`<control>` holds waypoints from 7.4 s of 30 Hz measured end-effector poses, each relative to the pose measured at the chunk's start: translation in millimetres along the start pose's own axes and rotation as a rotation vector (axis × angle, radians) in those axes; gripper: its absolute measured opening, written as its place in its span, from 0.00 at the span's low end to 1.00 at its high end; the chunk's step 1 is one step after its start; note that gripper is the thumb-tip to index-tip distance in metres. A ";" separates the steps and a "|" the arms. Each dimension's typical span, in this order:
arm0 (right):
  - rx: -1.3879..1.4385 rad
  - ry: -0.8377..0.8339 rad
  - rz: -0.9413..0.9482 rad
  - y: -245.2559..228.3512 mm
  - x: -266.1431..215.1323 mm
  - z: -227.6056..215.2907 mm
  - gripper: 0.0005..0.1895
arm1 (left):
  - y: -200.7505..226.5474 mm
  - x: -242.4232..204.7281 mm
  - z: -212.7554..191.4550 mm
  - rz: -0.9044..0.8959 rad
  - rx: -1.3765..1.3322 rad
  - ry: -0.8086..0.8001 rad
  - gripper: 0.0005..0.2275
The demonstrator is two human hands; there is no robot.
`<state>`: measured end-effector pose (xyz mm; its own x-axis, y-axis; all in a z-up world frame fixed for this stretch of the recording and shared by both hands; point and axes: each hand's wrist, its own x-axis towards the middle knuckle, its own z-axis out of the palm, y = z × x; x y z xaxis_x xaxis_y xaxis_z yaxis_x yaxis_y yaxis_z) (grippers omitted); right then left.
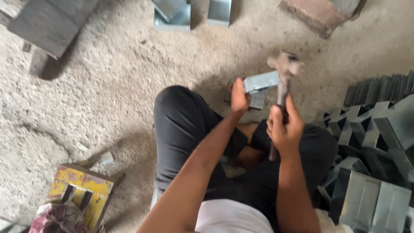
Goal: The person sits on the floor and uses a hammer to strike a small metal box placed on a metal block. They repeatedly adjust the box's position and orientation to hit different sides, then toss the finished piece aside to pick up another one from a nearby pile.
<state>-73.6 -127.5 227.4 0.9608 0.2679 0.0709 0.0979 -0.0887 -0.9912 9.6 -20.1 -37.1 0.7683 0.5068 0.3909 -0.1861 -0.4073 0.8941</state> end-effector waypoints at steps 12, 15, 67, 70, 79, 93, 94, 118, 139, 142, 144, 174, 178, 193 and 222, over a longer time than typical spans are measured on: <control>-0.011 0.044 0.145 2.4 8.1 -4.5 0.31 | -1.2 31.9 -31.8 -0.055 -0.275 0.005 0.19; -0.001 0.155 0.027 -13.7 2.5 -18.6 0.25 | 1.8 29.2 -39.7 -0.019 -0.262 0.036 0.17; -0.327 0.177 0.041 65.2 -19.5 -49.5 0.27 | 16.8 33.8 -37.4 0.267 0.738 -0.477 0.20; -0.143 0.246 -0.160 24.0 -20.8 -53.9 0.26 | 38.4 80.6 -33.2 0.067 0.831 -0.673 0.27; -0.126 0.381 -0.385 43.4 -30.0 -60.8 0.21 | 47.5 84.7 -28.8 0.050 0.857 -0.531 0.26; -0.201 0.381 -0.247 73.4 -23.8 -86.3 0.26 | 52.9 91.0 -33.5 -0.059 0.855 -0.650 0.27; -0.274 0.411 -0.277 79.8 -18.3 -86.4 0.26 | 49.1 92.4 -28.9 -0.036 0.859 -0.626 0.28; -0.381 0.224 0.020 90.9 -33.8 -64.8 0.23 | 61.7 80.4 -33.1 -0.095 0.809 -0.735 0.27; -0.022 0.211 0.284 94.4 -47.4 -61.9 0.27 | -13.2 47.6 -6.5 -0.214 0.256 -0.241 0.25; 0.049 0.134 0.081 64.0 -58.8 -51.4 0.27 | -44.5 17.5 20.9 -0.175 0.045 0.054 0.24; 0.017 0.088 -0.121 46.5 -47.5 -46.4 0.27 | -65.8 15.9 38.7 -0.063 0.001 0.164 0.24; -0.079 0.247 0.442 102.4 -53.1 -54.6 0.27 | 2.8 36.8 9.3 0.294 0.682 -0.492 0.24; -0.165 0.194 0.375 92.4 -65.8 -53.1 0.27 | -22.7 34.9 1.6 0.219 0.847 -0.853 0.19; -0.667 0.149 -0.299 150.6 11.5 -33.8 0.21 | -51.9 39.7 2.8 0.275 0.762 -0.739 0.17; -0.576 0.232 0.117 61.6 1.8 -86.7 0.24 | 42.9 49.0 -13.0 0.516 0.880 -0.457 0.10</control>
<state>-43.3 -215.7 176.1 0.9985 0.0158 0.0518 0.0503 -0.6245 -0.7794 31.3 -2.9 23.3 0.9106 -0.1313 0.3918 -0.1883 -0.9759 0.1105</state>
